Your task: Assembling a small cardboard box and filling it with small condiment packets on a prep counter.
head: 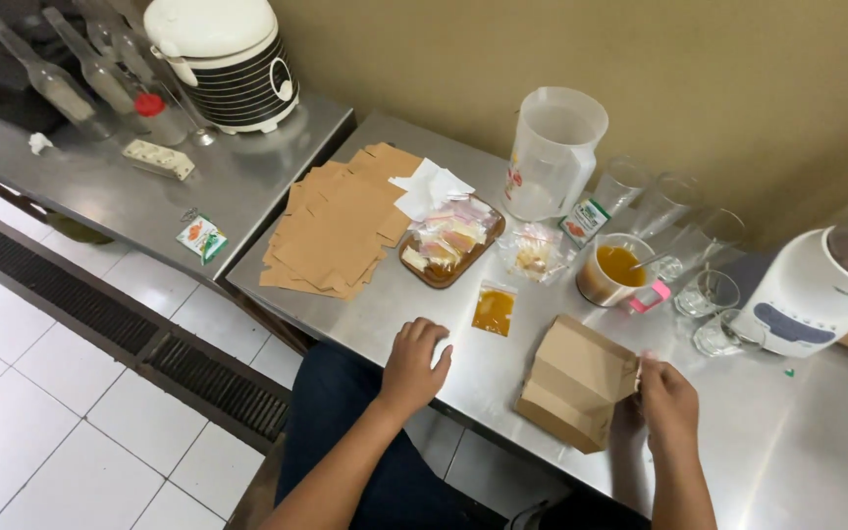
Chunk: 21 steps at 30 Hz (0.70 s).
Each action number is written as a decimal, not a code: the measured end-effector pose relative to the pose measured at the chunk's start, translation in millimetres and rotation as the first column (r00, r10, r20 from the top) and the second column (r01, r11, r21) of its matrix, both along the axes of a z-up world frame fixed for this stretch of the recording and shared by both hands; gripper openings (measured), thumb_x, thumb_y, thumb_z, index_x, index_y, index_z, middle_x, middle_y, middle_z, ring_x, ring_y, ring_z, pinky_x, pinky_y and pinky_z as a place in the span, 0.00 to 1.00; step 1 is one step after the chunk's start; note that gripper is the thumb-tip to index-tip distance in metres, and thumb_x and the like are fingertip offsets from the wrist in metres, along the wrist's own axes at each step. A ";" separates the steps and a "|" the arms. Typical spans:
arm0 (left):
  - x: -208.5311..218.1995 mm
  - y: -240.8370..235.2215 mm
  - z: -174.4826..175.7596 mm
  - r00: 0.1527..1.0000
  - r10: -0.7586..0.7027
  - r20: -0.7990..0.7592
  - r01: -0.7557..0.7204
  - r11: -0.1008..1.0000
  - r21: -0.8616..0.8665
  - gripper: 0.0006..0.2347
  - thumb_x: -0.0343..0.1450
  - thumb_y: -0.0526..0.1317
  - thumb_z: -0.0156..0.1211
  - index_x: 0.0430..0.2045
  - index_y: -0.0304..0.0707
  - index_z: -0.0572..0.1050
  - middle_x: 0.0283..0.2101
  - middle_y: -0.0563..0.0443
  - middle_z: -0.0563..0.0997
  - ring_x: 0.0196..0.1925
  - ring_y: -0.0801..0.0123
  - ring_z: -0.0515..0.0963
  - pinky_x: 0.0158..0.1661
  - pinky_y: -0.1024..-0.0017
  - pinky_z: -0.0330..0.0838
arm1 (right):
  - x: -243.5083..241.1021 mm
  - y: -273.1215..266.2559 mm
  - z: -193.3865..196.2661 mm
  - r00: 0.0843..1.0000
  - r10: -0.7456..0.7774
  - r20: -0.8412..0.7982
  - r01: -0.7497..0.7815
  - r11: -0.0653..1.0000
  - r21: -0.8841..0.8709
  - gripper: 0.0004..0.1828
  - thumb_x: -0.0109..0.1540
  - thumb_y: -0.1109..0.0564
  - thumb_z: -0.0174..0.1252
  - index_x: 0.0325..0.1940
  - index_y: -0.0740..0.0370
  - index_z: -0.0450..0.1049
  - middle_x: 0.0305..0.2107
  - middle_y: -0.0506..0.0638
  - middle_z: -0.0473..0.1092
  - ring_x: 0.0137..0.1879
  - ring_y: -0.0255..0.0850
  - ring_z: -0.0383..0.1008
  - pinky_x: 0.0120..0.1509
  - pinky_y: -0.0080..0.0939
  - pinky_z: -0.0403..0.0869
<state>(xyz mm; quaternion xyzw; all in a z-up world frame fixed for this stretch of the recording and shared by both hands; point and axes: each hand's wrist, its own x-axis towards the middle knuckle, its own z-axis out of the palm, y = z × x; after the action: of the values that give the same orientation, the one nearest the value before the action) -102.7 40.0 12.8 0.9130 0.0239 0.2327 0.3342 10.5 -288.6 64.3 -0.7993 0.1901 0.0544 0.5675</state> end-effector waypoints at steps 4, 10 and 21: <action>-2.8 22.8 0.2 0.986 0.167 0.026 -0.162 0.977 -0.138 0.05 0.70 0.35 0.60 0.37 0.35 0.77 0.37 0.50 0.77 0.43 0.63 0.77 0.42 0.69 0.75 | -30.9 -40.9 -46.4 0.980 -0.080 0.182 0.087 0.996 -0.034 0.25 0.78 0.46 0.51 0.30 0.61 0.69 0.19 0.48 0.60 0.27 0.36 0.58 0.31 0.39 0.58; 75.0 62.0 52.9 0.989 0.122 0.089 -0.107 0.982 -0.155 0.10 0.73 0.39 0.58 0.45 0.33 0.76 0.44 0.45 0.77 0.47 0.55 0.77 0.47 0.62 0.70 | -54.9 -54.3 -76.7 0.983 0.133 0.128 0.000 0.692 -0.722 0.17 0.74 0.42 0.52 0.42 0.55 0.77 0.23 0.47 0.72 0.34 0.48 0.75 0.42 0.47 0.70; 237.7 127.1 22.8 0.899 0.242 -0.364 -0.264 0.964 -0.012 0.28 0.76 0.59 0.36 0.63 0.39 0.69 0.68 0.47 0.69 0.69 0.48 0.64 0.61 0.46 0.53 | -45.2 -55.0 -84.8 0.994 0.097 0.054 -0.023 0.654 -0.757 0.17 0.72 0.39 0.50 0.40 0.51 0.74 0.24 0.44 0.72 0.34 0.48 0.75 0.41 0.48 0.70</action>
<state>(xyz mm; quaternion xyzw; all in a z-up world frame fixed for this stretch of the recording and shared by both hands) 135.0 167.1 35.6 0.9185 0.2100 0.1023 0.3190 -34.8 -343.7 -20.5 -0.9700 0.1437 -0.0464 0.1904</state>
